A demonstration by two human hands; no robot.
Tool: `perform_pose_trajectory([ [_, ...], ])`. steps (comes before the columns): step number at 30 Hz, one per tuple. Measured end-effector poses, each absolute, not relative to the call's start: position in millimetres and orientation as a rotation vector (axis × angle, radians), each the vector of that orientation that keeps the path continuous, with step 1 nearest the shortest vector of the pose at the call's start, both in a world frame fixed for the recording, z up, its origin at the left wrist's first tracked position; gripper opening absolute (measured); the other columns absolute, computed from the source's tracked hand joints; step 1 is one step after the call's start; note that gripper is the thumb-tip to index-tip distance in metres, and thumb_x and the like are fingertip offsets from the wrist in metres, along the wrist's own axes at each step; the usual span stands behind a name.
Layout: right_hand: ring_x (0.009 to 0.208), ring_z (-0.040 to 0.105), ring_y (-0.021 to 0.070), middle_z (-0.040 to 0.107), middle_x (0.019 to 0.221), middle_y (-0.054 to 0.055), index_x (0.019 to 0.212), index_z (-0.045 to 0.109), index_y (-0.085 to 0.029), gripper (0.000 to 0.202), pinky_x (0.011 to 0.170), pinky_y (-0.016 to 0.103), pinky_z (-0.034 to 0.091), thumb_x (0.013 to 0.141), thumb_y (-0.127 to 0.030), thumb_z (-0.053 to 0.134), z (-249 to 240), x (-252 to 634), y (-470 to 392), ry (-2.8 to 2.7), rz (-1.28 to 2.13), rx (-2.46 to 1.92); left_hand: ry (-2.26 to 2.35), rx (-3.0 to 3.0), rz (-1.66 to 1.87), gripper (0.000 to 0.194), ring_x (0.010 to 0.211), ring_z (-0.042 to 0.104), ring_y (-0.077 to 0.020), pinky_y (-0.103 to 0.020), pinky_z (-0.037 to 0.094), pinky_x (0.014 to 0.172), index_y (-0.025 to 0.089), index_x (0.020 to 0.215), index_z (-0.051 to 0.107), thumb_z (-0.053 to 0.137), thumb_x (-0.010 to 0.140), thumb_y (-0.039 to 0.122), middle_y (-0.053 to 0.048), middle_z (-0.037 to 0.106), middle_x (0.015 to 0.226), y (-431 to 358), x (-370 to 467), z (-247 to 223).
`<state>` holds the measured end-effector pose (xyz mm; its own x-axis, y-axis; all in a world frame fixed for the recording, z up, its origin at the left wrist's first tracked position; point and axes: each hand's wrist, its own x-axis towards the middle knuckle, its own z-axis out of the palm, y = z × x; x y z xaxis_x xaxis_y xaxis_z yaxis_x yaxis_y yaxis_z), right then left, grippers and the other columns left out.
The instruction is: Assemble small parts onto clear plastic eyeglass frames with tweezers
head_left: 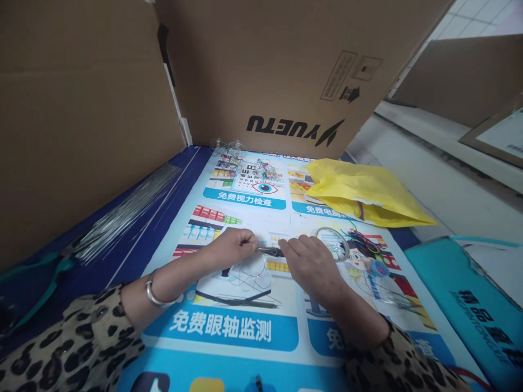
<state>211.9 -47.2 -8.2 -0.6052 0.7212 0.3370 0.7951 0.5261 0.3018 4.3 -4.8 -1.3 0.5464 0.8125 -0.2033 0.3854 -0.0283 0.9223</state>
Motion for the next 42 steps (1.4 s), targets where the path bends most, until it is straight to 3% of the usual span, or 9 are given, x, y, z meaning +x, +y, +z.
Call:
perform_pose_trajectory([
  [13, 0.079, 0.051, 0.0172, 0.059, 0.081, 0.006, 0.096, 0.058, -0.018, 0.019, 0.070, 0.029, 0.037, 0.082, -0.022, 0.047, -24.7, 211.9, -41.6, -2.366, -0.106, -1.452, 1.121, 1.415, 0.625, 0.014, 0.037, 0.034, -0.0048, -0.017, 0.028, 0.040, 0.016, 0.063, 0.050, 0.048, 0.072, 0.027, 0.007, 0.041, 0.044, -6.9, 11.2, -1.8],
  [29, 0.078, 0.048, 0.0168, 0.058, 0.077, 0.006, 0.098, 0.060, -0.015, 0.022, 0.071, 0.030, 0.034, 0.083, -0.016, 0.044, -23.8, 211.1, -41.6, -2.408, -0.428, -1.400, 1.215, 1.590, 0.702, 0.012, 0.047, 0.039, -0.0071, -0.019, 0.032, 0.047, 0.017, 0.064, 0.048, 0.045, 0.072, 0.027, 0.005, 0.044, 0.054, -14.0, 16.4, -6.6],
  [42, 0.073, 0.043, 0.0171, 0.056, 0.075, 0.005, 0.103, 0.058, -0.016, 0.025, 0.066, 0.032, 0.028, 0.086, -0.016, 0.040, -23.8, 214.2, -40.1, -2.494, -0.596, -1.398, 1.202, 1.518, 0.646, 0.014, 0.044, 0.039, -0.0073, -0.019, 0.032, 0.047, 0.018, 0.063, 0.046, 0.044, 0.073, 0.027, 0.006, 0.044, 0.046, -15.7, 16.3, -6.1],
])
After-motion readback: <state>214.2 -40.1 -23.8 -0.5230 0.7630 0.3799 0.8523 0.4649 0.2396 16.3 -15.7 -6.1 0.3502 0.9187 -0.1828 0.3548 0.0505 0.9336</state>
